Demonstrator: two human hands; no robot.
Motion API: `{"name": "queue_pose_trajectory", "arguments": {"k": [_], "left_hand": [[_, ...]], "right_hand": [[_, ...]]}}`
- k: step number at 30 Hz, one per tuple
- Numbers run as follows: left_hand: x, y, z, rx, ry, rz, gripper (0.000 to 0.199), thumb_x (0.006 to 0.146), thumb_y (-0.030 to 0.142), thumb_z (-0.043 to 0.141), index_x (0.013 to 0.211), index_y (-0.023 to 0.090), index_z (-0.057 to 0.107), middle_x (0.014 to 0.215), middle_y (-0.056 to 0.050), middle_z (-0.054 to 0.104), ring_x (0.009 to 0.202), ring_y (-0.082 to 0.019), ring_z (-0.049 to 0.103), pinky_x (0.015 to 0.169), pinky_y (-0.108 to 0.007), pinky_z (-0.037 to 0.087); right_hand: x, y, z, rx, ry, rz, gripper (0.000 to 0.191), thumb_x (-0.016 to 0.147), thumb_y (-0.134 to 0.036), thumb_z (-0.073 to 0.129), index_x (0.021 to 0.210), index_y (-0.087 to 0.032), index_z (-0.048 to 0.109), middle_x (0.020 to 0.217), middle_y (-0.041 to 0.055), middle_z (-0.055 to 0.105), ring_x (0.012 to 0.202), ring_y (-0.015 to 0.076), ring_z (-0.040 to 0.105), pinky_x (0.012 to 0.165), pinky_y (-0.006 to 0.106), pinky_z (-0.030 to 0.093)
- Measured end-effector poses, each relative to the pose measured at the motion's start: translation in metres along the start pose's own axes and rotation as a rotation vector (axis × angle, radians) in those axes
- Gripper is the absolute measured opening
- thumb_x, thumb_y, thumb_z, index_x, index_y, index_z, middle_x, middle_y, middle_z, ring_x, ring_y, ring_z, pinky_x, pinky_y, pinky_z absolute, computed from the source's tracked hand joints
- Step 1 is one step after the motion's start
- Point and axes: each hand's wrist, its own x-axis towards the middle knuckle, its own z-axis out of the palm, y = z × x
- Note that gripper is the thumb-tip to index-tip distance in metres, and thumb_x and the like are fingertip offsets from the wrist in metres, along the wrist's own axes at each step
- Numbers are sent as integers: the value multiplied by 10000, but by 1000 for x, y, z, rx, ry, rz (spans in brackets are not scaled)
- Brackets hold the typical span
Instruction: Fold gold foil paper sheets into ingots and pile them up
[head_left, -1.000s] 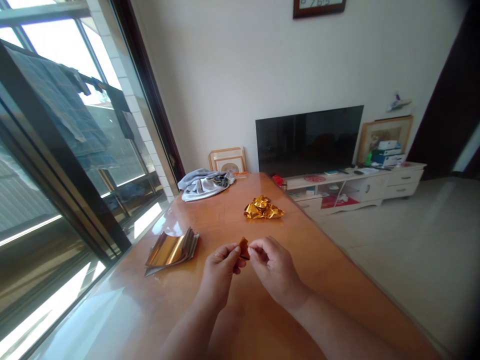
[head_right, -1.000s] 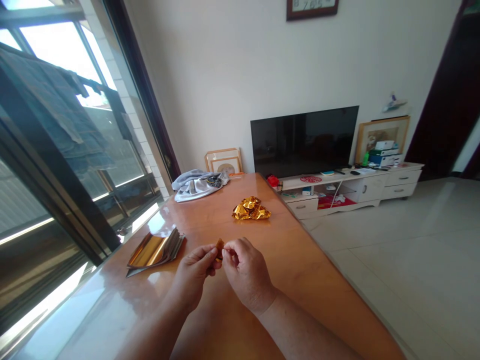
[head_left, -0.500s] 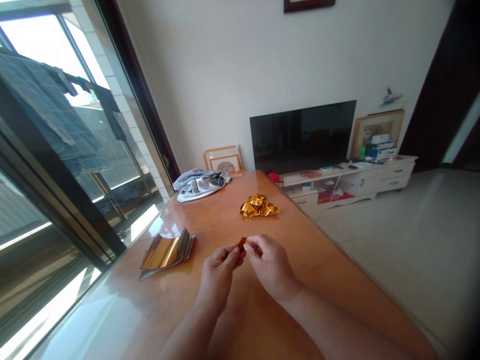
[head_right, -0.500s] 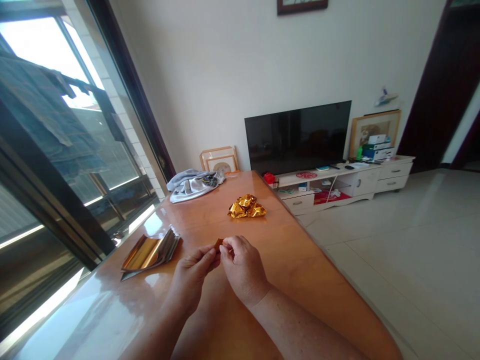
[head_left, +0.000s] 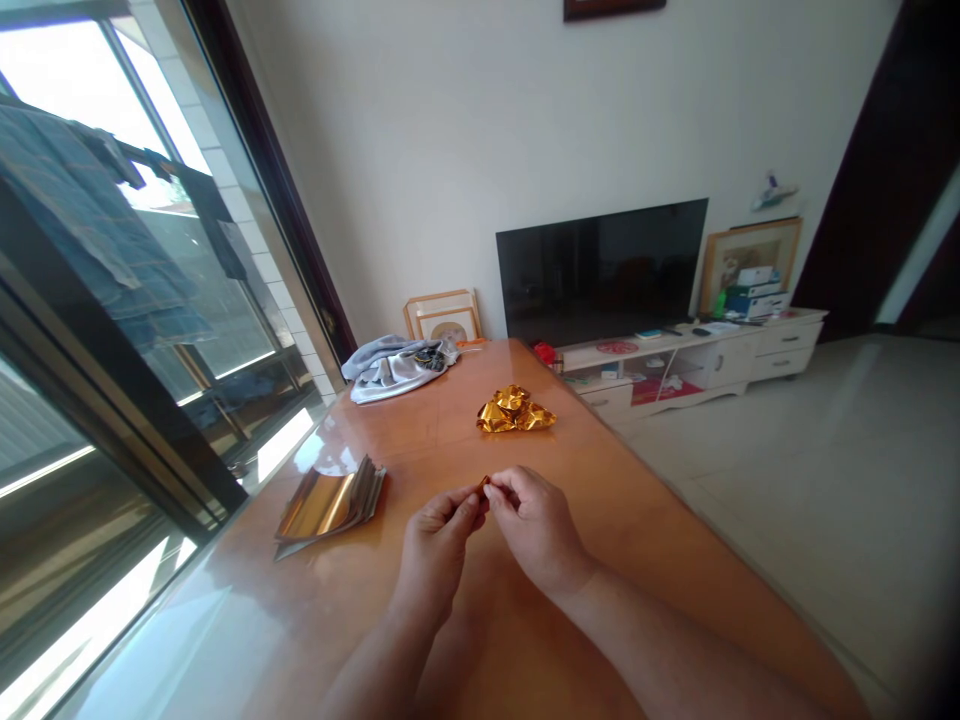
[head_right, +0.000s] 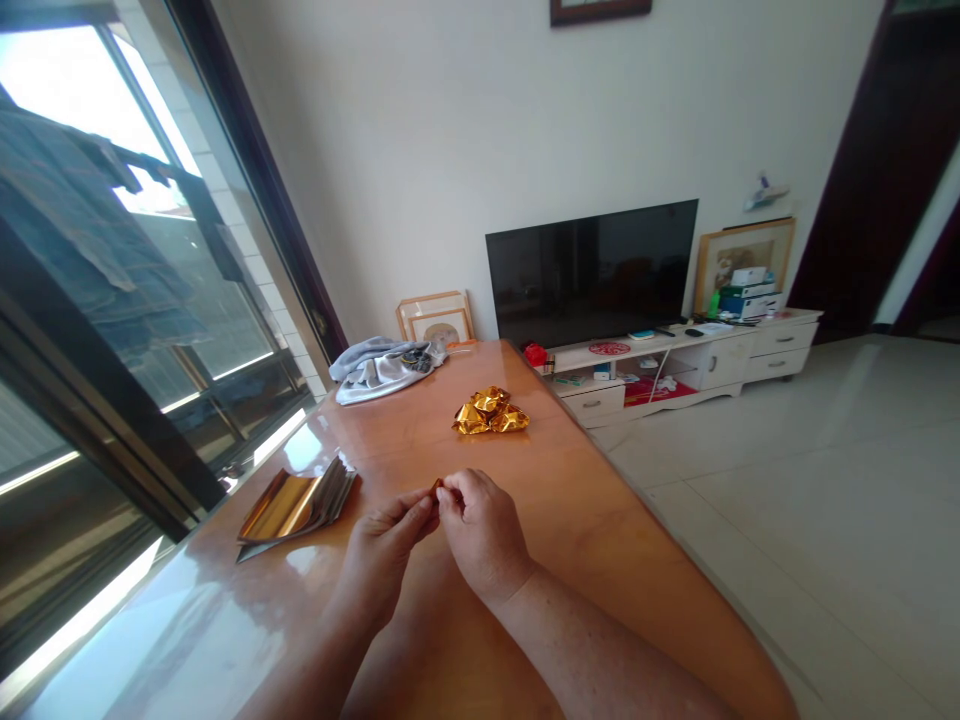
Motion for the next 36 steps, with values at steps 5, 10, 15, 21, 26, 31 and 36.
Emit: {"name": "queue_pose_trajectory", "arguments": {"k": [5, 10, 15, 21, 26, 31, 36], "left_hand": [[2, -4, 0, 22, 20, 25, 360, 753, 391, 791, 1024, 154, 791, 1003, -96, 773, 995, -245, 695, 909, -347, 543], [3, -7, 0, 21, 20, 36, 377, 744, 406, 800, 1026, 156, 789, 995, -93, 774, 987, -250, 701, 914, -365, 547], [2, -3, -1, -129, -5, -83, 374, 771, 397, 791, 1027, 127, 765, 1026, -116, 761, 928, -197, 702, 858, -298, 545], [1, 2, -7, -229, -94, -183, 276, 822, 362, 761, 970, 132, 722, 876, -80, 740, 739, -110, 668, 717, -214, 499], [2, 3, -14, -150, -200, -203, 265, 844, 381, 726, 913, 126, 706, 819, -66, 714, 633, -91, 609, 603, -197, 426], [1, 8, -19, -85, -278, -209, 257, 844, 372, 694, 845, 115, 693, 735, -61, 691, 522, -75, 505, 522, -206, 339], [1, 13, -20, -109, -321, -214, 241, 866, 346, 667, 824, 109, 684, 731, -61, 681, 507, -58, 446, 512, -205, 278]], "right_hand": [[0, 1, 1, -19, 4, 12, 126, 907, -215, 565, 800, -228, 630, 795, 27, 670, 739, 172, 619, 712, 272, 469], [-1, -1, 1, -1, -6, 27, 142, 897, -214, 562, 769, -228, 623, 779, 23, 666, 733, 172, 613, 701, 268, 462], [2, -2, -3, 139, 27, 96, 121, 892, -253, 557, 798, -218, 624, 768, 17, 663, 692, 162, 593, 665, 264, 461], [10, 4, -9, 439, -90, 301, 180, 878, -340, 564, 880, -186, 656, 709, -7, 626, 648, 146, 563, 616, 253, 454], [15, 4, -21, 590, -175, 398, 250, 861, -367, 596, 1004, -177, 674, 852, 9, 664, 644, 117, 565, 587, 235, 422], [19, 2, -37, 644, -440, 447, 252, 854, -369, 623, 979, -163, 697, 829, 19, 669, 629, 106, 552, 556, 225, 383], [18, 3, -38, 699, -498, 487, 318, 849, -358, 644, 1109, -178, 678, 871, 23, 678, 643, 108, 558, 581, 241, 398]]}}
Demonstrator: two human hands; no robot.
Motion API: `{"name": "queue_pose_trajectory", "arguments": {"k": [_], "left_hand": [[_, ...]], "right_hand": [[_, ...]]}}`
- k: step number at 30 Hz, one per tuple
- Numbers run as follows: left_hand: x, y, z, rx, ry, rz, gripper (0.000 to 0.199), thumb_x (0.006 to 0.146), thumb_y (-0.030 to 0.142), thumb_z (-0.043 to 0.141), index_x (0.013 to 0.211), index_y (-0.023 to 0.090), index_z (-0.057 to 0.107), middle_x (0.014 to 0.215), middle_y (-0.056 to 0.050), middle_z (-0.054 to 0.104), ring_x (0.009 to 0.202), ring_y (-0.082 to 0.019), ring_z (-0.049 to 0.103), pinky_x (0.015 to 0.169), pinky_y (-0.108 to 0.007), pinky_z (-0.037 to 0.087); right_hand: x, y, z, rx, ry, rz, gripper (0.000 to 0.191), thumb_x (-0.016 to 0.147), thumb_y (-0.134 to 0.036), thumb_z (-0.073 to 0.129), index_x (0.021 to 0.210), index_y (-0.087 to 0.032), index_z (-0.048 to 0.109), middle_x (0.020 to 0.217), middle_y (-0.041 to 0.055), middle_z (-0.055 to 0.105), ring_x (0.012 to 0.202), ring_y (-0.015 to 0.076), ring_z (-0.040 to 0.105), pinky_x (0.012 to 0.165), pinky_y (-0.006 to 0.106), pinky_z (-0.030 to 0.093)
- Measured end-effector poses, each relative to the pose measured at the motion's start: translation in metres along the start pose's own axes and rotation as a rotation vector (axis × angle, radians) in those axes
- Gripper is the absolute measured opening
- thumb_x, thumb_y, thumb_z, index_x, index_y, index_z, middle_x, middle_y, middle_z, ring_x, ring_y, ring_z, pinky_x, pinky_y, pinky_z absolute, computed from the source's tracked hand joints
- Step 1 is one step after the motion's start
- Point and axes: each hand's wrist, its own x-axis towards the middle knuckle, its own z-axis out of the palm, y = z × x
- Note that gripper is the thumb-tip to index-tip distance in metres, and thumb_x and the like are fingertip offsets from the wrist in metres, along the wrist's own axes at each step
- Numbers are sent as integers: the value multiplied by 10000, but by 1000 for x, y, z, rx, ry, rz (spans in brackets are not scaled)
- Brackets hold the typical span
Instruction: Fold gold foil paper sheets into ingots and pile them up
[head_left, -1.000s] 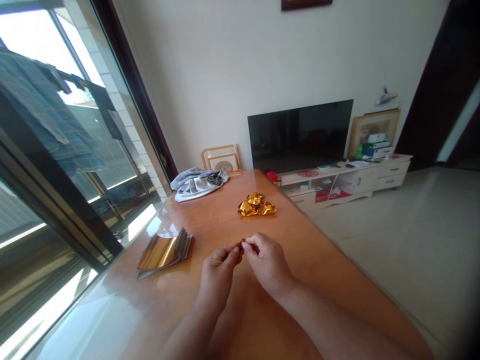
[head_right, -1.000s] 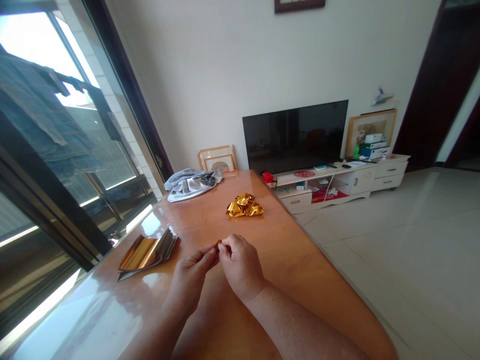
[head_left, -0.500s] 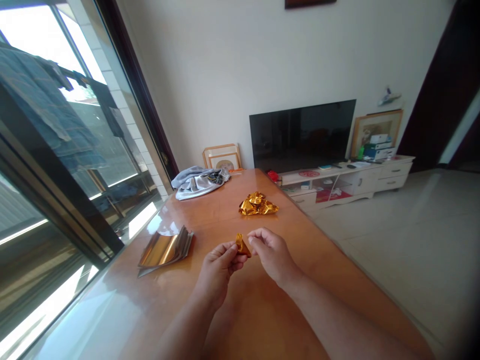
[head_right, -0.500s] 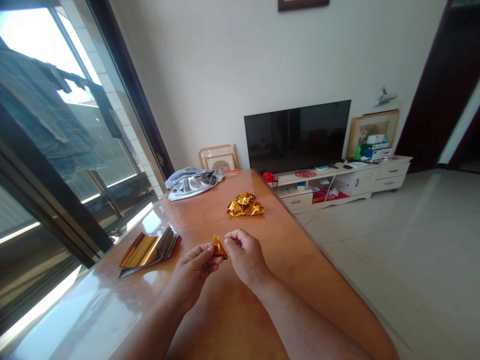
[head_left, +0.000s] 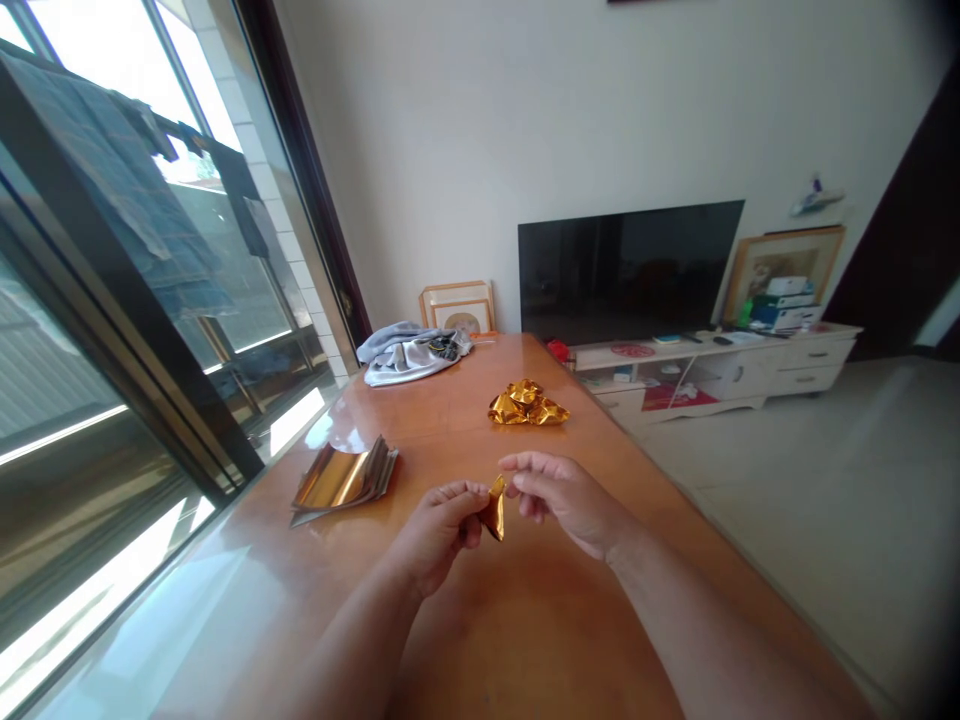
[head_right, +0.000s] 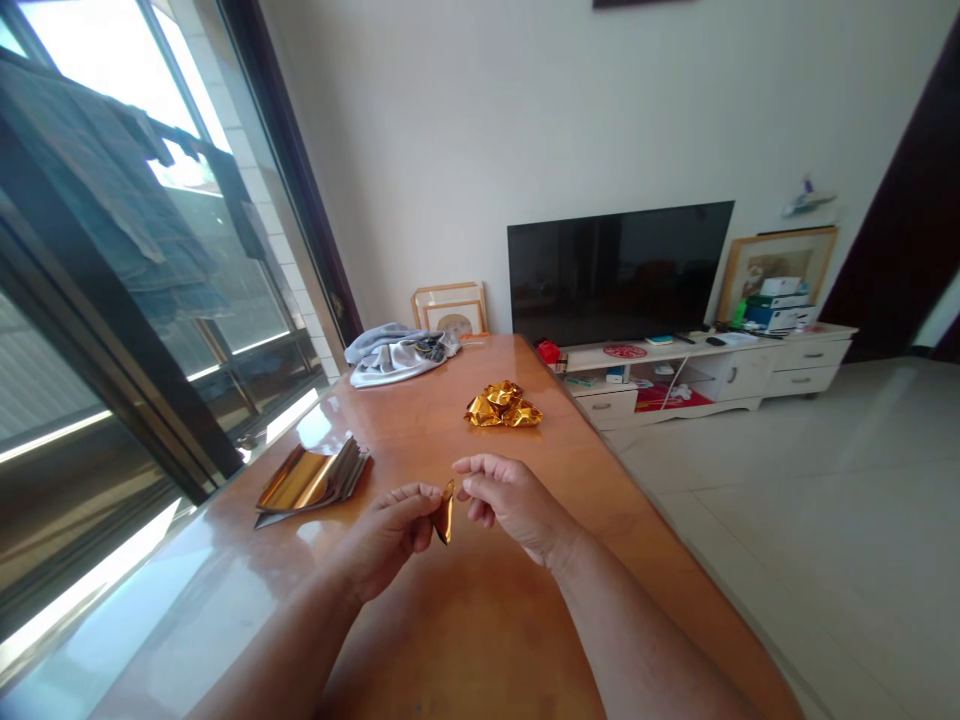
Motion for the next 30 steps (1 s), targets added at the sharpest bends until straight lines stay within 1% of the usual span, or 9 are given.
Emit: {"name": "queue_pose_trajectory", "arguments": {"k": [3, 8, 11, 14, 16, 18, 22, 25, 30], "left_hand": [[0, 1, 0, -75, -28, 6, 216, 867, 325, 673, 825, 113, 677, 685, -37, 646, 498, -53, 429, 516, -210, 268], [-1, 0, -1, -233, -67, -26, 138, 822, 259, 708, 818, 162, 610, 539, 43, 514, 452, -65, 413, 523, -221, 275], [-3, 0, 0, -260, -105, -55, 131, 808, 240, 698, 845, 175, 591, 542, 43, 525, 444, -70, 426, 517, -222, 268], [-4, 1, 3, -223, -130, -54, 149, 798, 247, 694, 820, 174, 567, 589, 24, 564, 450, -67, 432, 506, -222, 254], [-5, 0, 5, -186, -108, -49, 174, 786, 254, 708, 809, 173, 555, 603, 33, 548, 453, -56, 404, 500, -218, 241], [-5, -1, 7, -147, -47, -29, 187, 765, 240, 726, 823, 174, 562, 604, 56, 504, 471, -48, 376, 500, -210, 232], [-6, 0, 7, -70, 47, 85, 149, 776, 209, 705, 873, 175, 598, 625, 65, 468, 526, -55, 367, 523, -210, 249], [-7, 3, 5, -38, 38, 136, 134, 838, 266, 674, 915, 166, 629, 611, 55, 458, 549, -71, 366, 542, -224, 258], [-8, 7, 6, -66, 5, 150, 172, 887, 319, 649, 909, 149, 667, 622, 22, 503, 593, -89, 402, 584, -237, 291]], "right_hand": [[0, 3, 4, 4, -54, 13, 307, 847, -348, 651, 1098, -175, 688, 851, 22, 666, 631, 106, 541, 584, 247, 387], [-1, 7, 10, 65, -154, 5, 293, 851, -356, 672, 1083, -180, 710, 781, 3, 614, 609, 97, 491, 582, 244, 347], [-1, 7, 11, 73, -182, -3, 281, 846, -380, 708, 1034, -172, 717, 811, 8, 614, 617, 89, 452, 578, 243, 309], [-1, 7, 11, 58, -188, -6, 264, 835, -392, 739, 963, -164, 713, 800, 4, 610, 642, 92, 422, 590, 247, 288], [0, 6, 10, 47, -172, -13, 251, 819, -384, 759, 938, -169, 708, 789, -9, 595, 659, 96, 411, 611, 249, 293], [0, 7, 7, 33, -153, -24, 233, 807, -369, 771, 920, -176, 705, 773, -23, 570, 667, 97, 402, 628, 250, 300], [0, 7, 2, -17, -139, -8, 218, 813, -366, 760, 902, -178, 698, 732, -35, 529, 625, 93, 370, 589, 250, 275], [1, 7, 1, -44, -159, 7, 221, 828, -376, 742, 904, -175, 695, 727, -33, 525, 593, 86, 349, 553, 250, 244], [1, 6, 0, -25, -211, 32, 220, 824, -366, 754, 872, -163, 683, 727, -28, 527, 572, 76, 343, 525, 246, 212]]}}
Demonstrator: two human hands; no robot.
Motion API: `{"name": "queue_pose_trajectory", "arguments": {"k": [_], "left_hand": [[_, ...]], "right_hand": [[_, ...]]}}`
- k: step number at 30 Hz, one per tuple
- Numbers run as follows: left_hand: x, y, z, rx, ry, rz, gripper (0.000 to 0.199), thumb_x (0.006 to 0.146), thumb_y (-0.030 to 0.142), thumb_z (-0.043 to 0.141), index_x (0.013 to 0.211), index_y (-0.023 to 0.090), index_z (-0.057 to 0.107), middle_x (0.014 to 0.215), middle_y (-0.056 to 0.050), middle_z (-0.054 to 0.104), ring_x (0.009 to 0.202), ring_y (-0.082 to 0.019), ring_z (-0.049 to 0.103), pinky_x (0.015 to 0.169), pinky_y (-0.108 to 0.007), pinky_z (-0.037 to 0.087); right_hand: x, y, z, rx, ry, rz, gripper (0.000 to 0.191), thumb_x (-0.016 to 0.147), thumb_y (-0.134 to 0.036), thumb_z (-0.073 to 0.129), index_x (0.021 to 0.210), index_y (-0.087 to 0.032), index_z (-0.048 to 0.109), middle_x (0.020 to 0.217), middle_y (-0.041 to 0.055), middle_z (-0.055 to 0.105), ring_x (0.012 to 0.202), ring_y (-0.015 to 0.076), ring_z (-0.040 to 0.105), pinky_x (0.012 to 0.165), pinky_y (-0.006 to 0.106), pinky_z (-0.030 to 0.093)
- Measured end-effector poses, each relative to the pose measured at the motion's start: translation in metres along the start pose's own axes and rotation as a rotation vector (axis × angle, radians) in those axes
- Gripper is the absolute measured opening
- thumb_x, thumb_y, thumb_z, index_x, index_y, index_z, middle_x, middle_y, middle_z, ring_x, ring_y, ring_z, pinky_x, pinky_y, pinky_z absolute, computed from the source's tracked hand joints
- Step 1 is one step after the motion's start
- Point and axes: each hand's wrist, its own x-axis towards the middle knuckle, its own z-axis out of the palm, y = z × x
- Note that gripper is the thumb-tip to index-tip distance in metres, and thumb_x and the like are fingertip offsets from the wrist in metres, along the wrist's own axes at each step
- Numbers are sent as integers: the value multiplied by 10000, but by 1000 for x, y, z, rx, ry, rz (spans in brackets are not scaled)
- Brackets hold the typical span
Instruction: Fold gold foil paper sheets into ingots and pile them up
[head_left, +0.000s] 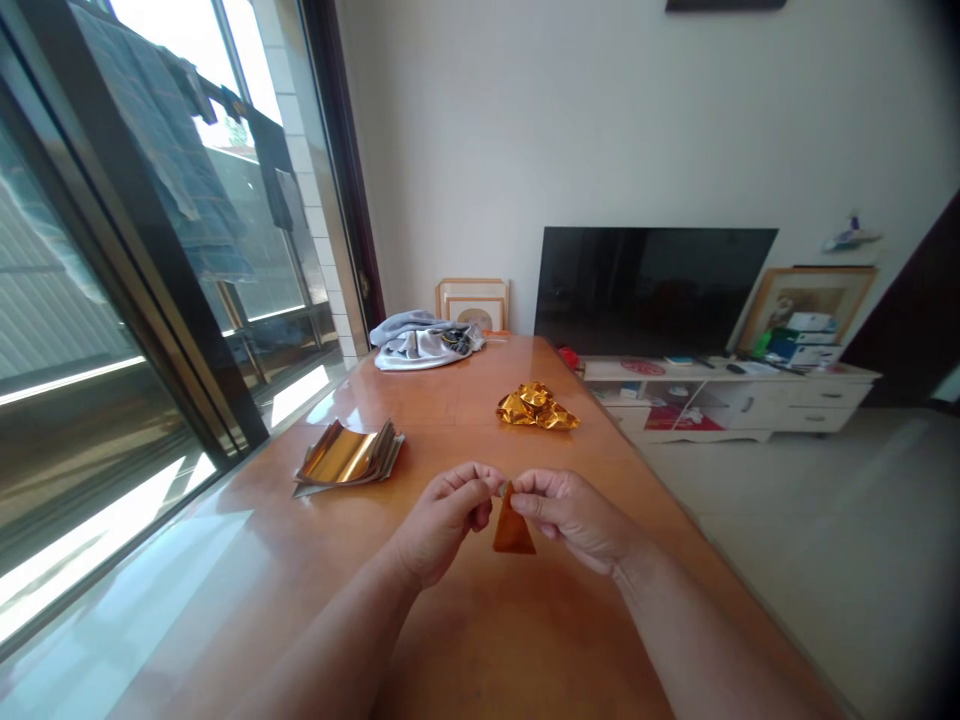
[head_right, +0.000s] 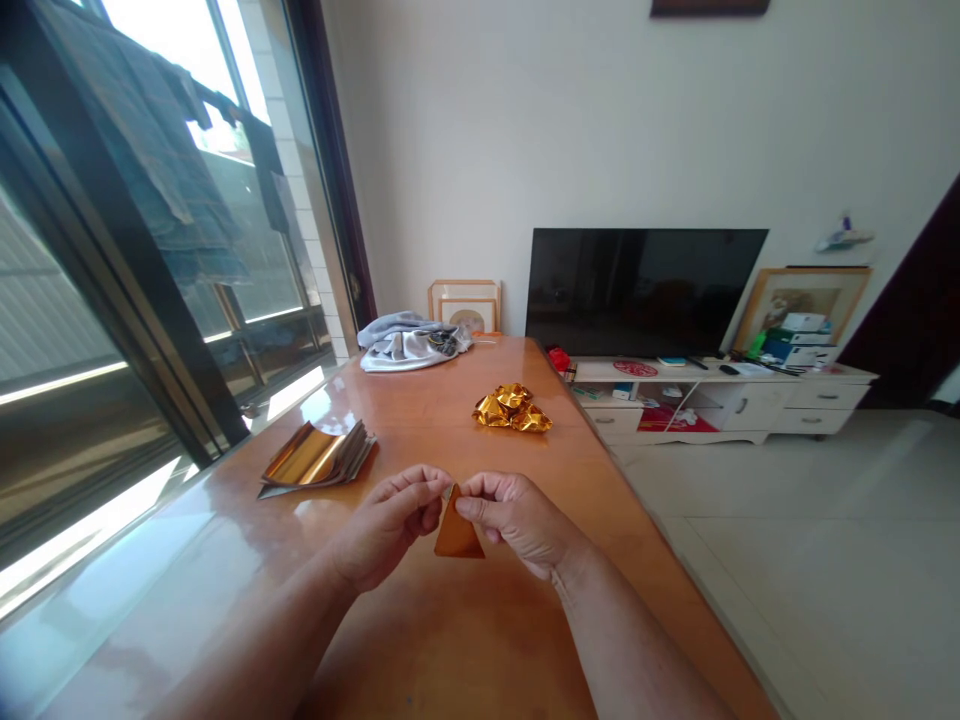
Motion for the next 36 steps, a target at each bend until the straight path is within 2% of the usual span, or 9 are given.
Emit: {"name": "queue_pose_trajectory", "arguments": {"k": [4, 8, 12, 20, 27, 32, 36], "left_hand": [[0, -2, -1, -77, -29, -12, 163, 868, 307, 683, 909, 150, 696, 651, 6, 544, 616, -92, 437, 611, -237, 314], [-1, -2, -3, -75, -61, -18, 159, 811, 279, 765, 895, 155, 713, 728, -1, 580, 660, -85, 455, 638, -224, 324], [-3, 0, -4, -57, -75, -11, 172, 794, 283, 790, 886, 154, 724, 786, -6, 589, 690, -84, 457, 658, -221, 332], [-5, 1, -2, -23, -70, -23, 189, 770, 304, 811, 846, 153, 727, 778, -1, 590, 705, -92, 443, 670, -227, 329], [-4, -3, -5, -113, -112, -62, 188, 760, 276, 825, 857, 148, 729, 803, -10, 607, 722, -90, 476, 688, -228, 336], [-4, -4, -5, -170, -136, -78, 188, 755, 262, 827, 867, 145, 732, 827, -17, 613, 725, -90, 495, 688, -227, 342], [-5, -5, -4, -197, -152, -101, 204, 750, 274, 834, 873, 148, 730, 826, -19, 612, 715, -89, 496, 693, -228, 351]], "right_hand": [[-2, 0, -1, 43, -35, 32, 224, 836, -363, 752, 893, -158, 682, 713, -25, 539, 549, 71, 349, 519, 244, 205], [-3, 1, -1, 74, -57, 68, 231, 845, -364, 751, 898, -154, 673, 639, -37, 524, 539, 72, 366, 530, 236, 220], [-2, 3, -1, 84, -43, 91, 264, 817, -373, 780, 896, -146, 673, 656, -26, 555, 561, 76, 408, 538, 229, 245], [-2, 3, 1, 103, -20, 105, 313, 792, -397, 806, 928, -169, 641, 647, -38, 565, 519, 69, 406, 497, 223, 214], [-3, 2, 1, 130, -69, 101, 250, 808, -327, 795, 904, -154, 644, 633, -41, 555, 508, 56, 392, 482, 215, 201], [-4, 1, 0, 157, -106, 95, 246, 805, -322, 793, 910, -142, 664, 729, 2, 638, 499, 41, 390, 480, 210, 196], [-4, 1, 0, 162, -117, 93, 265, 788, -341, 803, 887, -139, 663, 783, 27, 673, 467, 27, 367, 457, 216, 142]]}}
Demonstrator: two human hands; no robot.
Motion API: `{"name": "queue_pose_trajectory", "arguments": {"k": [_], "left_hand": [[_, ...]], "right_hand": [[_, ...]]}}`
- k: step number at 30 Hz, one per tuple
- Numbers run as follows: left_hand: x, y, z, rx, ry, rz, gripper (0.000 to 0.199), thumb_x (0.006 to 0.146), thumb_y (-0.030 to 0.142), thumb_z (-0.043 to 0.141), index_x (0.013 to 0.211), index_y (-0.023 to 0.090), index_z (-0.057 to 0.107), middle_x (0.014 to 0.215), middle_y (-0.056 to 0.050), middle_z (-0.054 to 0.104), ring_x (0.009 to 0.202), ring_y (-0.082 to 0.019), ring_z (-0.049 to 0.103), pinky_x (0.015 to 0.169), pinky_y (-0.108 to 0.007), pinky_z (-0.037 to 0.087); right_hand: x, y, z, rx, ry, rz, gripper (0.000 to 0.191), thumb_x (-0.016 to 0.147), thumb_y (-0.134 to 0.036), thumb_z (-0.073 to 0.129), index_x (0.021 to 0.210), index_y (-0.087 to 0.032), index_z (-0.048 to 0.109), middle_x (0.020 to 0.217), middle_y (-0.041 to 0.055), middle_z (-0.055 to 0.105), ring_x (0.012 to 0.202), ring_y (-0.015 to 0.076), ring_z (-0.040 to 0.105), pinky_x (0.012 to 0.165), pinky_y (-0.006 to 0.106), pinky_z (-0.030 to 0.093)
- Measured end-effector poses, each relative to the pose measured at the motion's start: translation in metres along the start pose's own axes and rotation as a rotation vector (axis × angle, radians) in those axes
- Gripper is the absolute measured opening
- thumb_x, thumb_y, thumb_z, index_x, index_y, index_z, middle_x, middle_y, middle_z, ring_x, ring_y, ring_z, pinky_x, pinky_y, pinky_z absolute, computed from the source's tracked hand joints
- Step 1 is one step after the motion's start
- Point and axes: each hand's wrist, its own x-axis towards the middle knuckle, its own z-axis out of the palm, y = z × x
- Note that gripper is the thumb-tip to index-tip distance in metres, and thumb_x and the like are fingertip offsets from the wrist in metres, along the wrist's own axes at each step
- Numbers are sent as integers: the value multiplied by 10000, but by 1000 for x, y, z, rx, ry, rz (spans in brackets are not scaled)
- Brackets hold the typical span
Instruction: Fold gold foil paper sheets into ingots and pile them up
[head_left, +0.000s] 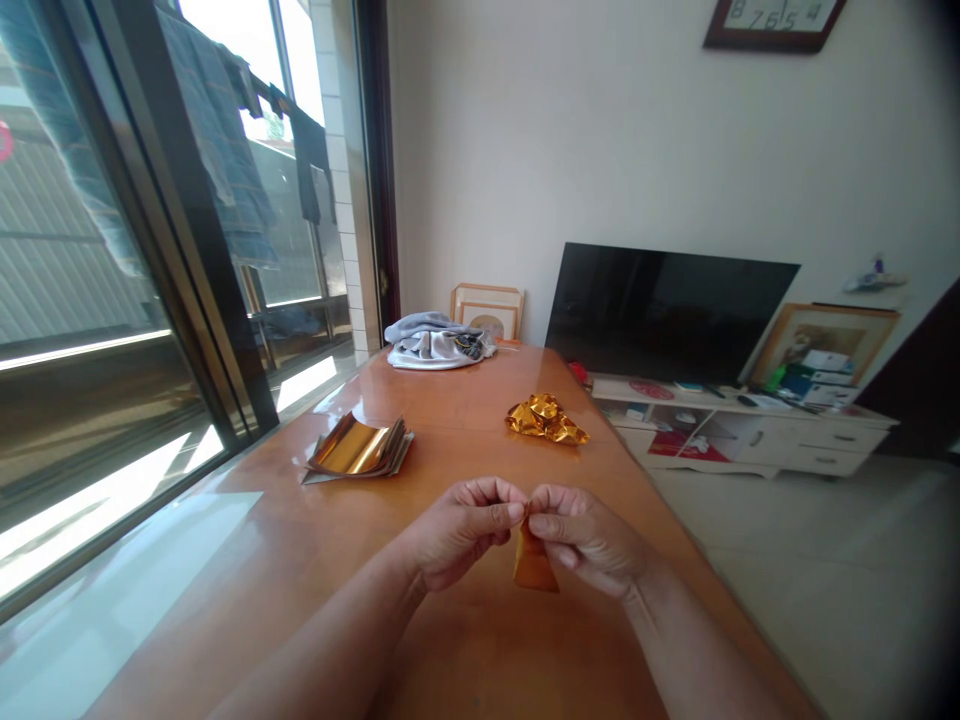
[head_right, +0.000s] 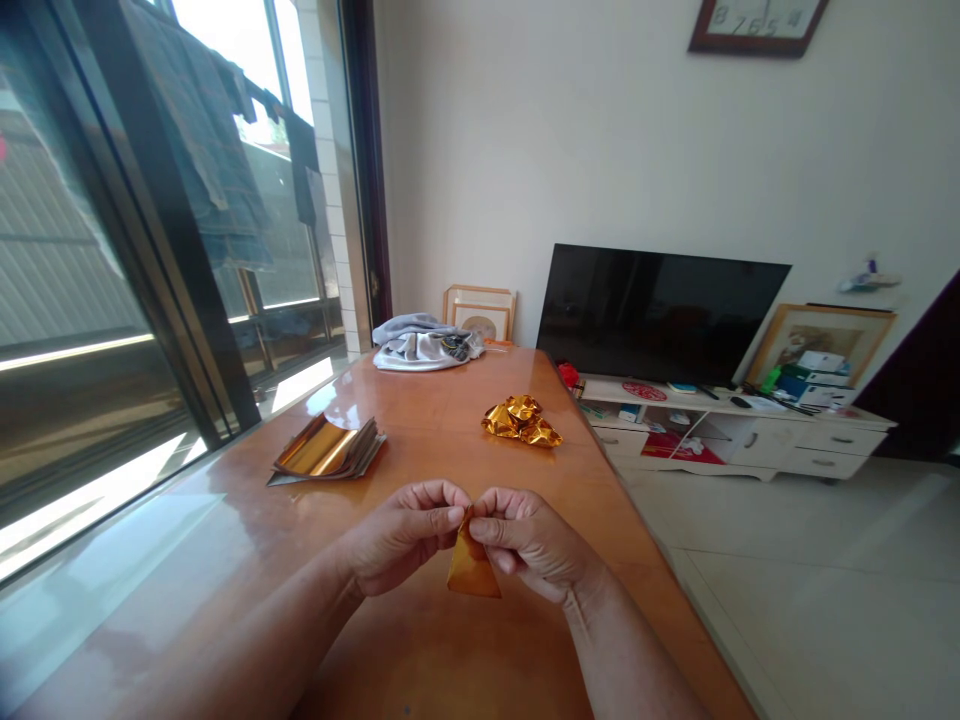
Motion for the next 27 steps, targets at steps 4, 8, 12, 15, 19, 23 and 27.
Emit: {"name": "queue_pose_trajectory", "arguments": {"k": [4, 8, 12, 15, 19, 23, 27], "left_hand": [[0, 1, 1, 30, 14, 15, 211, 742, 289, 837, 856, 150, 726, 800, -10, 597, 686, -84, 478, 674, -229, 348], [-1, 5, 5, 163, 57, 77, 205, 763, 316, 812, 858, 153, 731, 782, 0, 596, 668, -83, 455, 657, -231, 341], [-2, 8, 7, 303, 92, 144, 234, 759, 346, 808, 853, 149, 722, 776, -4, 626, 711, -108, 492, 701, -243, 368], [-2, 7, 6, 384, 97, 188, 252, 763, 355, 802, 859, 145, 701, 810, -20, 647, 757, -134, 531, 727, -256, 385], [-1, 5, 3, 462, 103, 206, 234, 788, 345, 772, 862, 148, 670, 783, -8, 615, 724, -124, 501, 677, -246, 362], [-2, 7, 2, 419, 72, 132, 173, 794, 303, 741, 850, 156, 668, 749, 13, 580, 698, -107, 464, 674, -234, 352], [-4, 10, 4, 376, 54, 86, 150, 775, 293, 726, 830, 161, 679, 734, 15, 568, 675, -106, 437, 648, -231, 343]], "right_hand": [[0, 1, -1, 25, -20, -1, 263, 787, -339, 802, 879, -138, 658, 775, 24, 678, 435, 16, 329, 447, 218, 124], [-1, 0, 0, 29, -21, 1, 259, 790, -345, 798, 870, -144, 656, 750, 23, 685, 419, 20, 335, 434, 219, 122], [-1, -1, -2, -3, -15, 20, 280, 795, -373, 791, 867, -145, 646, 765, 51, 715, 412, 22, 345, 430, 214, 124], [0, 0, -4, -3, -5, 33, 291, 791, -376, 795, 864, -144, 634, 766, 51, 717, 407, 15, 330, 431, 206, 137], [0, 3, -5, 12, -12, 56, 281, 800, -362, 791, 875, -146, 628, 734, 30, 699, 410, 21, 328, 448, 193, 233], [-2, 5, -6, 37, -9, 77, 284, 785, -358, 807, 861, -160, 618, 659, -12, 659, 398, 33, 329, 469, 199, 325], [0, 9, -10, 69, -30, 116, 299, 771, -366, 820, 871, -168, 619, 532, -75, 538, 390, 37, 318, 471, 188, 338]]}}
